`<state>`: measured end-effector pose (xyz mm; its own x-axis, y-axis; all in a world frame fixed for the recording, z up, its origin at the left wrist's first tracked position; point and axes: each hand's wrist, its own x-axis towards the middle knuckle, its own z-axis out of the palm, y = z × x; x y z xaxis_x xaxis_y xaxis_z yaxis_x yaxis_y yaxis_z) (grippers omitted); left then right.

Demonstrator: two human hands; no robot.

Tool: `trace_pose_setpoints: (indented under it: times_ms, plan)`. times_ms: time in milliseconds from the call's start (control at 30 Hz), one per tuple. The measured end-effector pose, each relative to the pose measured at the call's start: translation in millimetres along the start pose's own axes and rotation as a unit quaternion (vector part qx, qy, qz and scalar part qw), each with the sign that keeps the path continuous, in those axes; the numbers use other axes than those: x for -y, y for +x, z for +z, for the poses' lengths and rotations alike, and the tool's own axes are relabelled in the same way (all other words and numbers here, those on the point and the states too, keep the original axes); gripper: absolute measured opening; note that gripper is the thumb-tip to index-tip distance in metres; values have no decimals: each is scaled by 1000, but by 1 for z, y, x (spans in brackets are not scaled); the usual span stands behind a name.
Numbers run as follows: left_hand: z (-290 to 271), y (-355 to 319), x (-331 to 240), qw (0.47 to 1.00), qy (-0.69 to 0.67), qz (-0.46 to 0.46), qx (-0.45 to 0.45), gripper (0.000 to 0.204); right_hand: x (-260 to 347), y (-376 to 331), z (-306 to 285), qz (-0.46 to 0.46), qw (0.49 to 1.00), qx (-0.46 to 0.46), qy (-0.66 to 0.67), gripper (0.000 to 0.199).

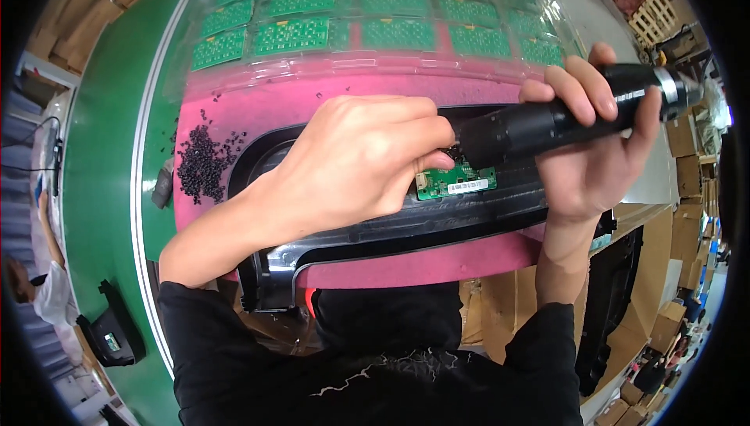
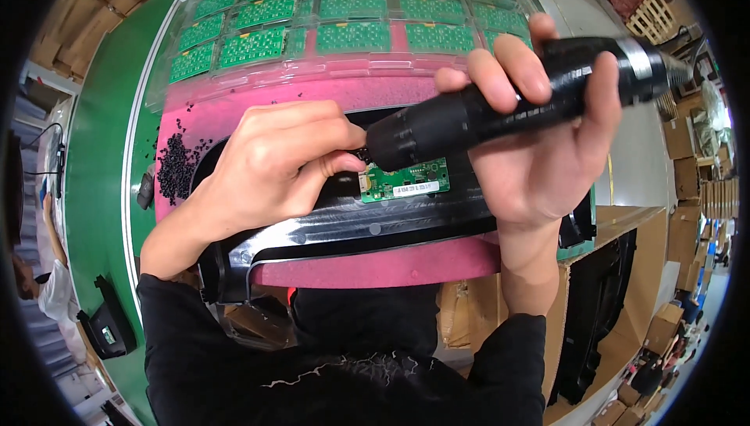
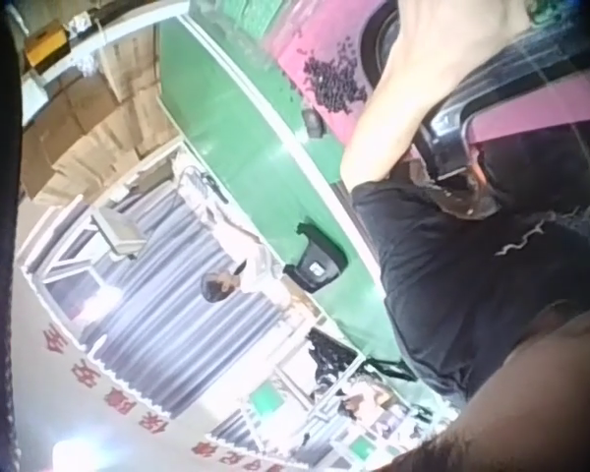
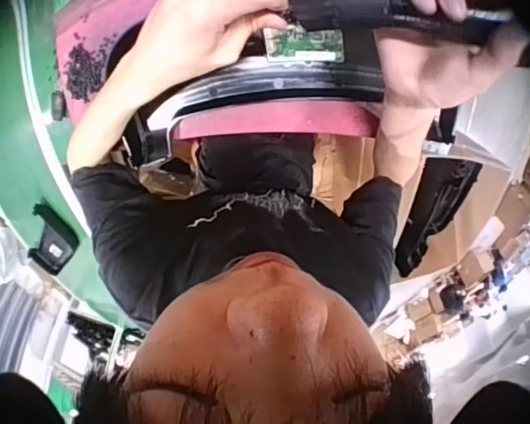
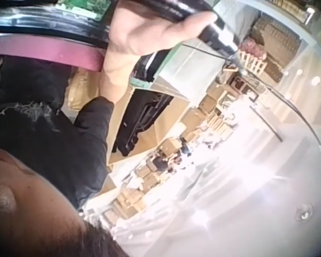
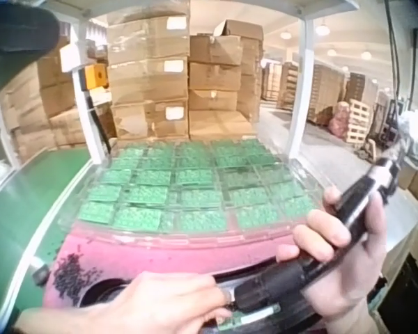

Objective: Assemble printed circuit boards into plastic housings using an electric screwdriver.

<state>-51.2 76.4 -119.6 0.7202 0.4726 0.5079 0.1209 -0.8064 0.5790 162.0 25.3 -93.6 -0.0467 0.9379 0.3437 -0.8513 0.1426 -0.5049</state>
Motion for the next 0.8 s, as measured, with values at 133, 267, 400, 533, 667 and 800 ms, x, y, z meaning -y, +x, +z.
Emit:
trace_pose_setpoints:
  times_ms: [133, 267, 400, 533, 667, 800]
  plan:
    - [1, -2, -1, 999, -40, -16, 12, 14, 0, -5, 11, -27, 999, -21, -36, 31]
    - [-2, 2, 1, 996, -70, -29, -53, 7, 15, -15, 14, -83, 990, 32, -110, 29]
    - [2, -1, -1, 988, -127, -86, 31, 2, 20, -17, 14, -124, 988, 11, -86, 29]
    - [1, -1, -5, 963, -198, -162, 82, 5, 18, -19, 17, -133, 987, 2, -85, 28]
    - [-2, 1, -8, 925, -267, -249, 107, 8, 15, -20, 21, -126, 988, 0, -93, 29]
    - [-6, 3, -10, 900, -300, -290, 124, 9, 14, -24, 21, -121, 986, 16, -115, 30]
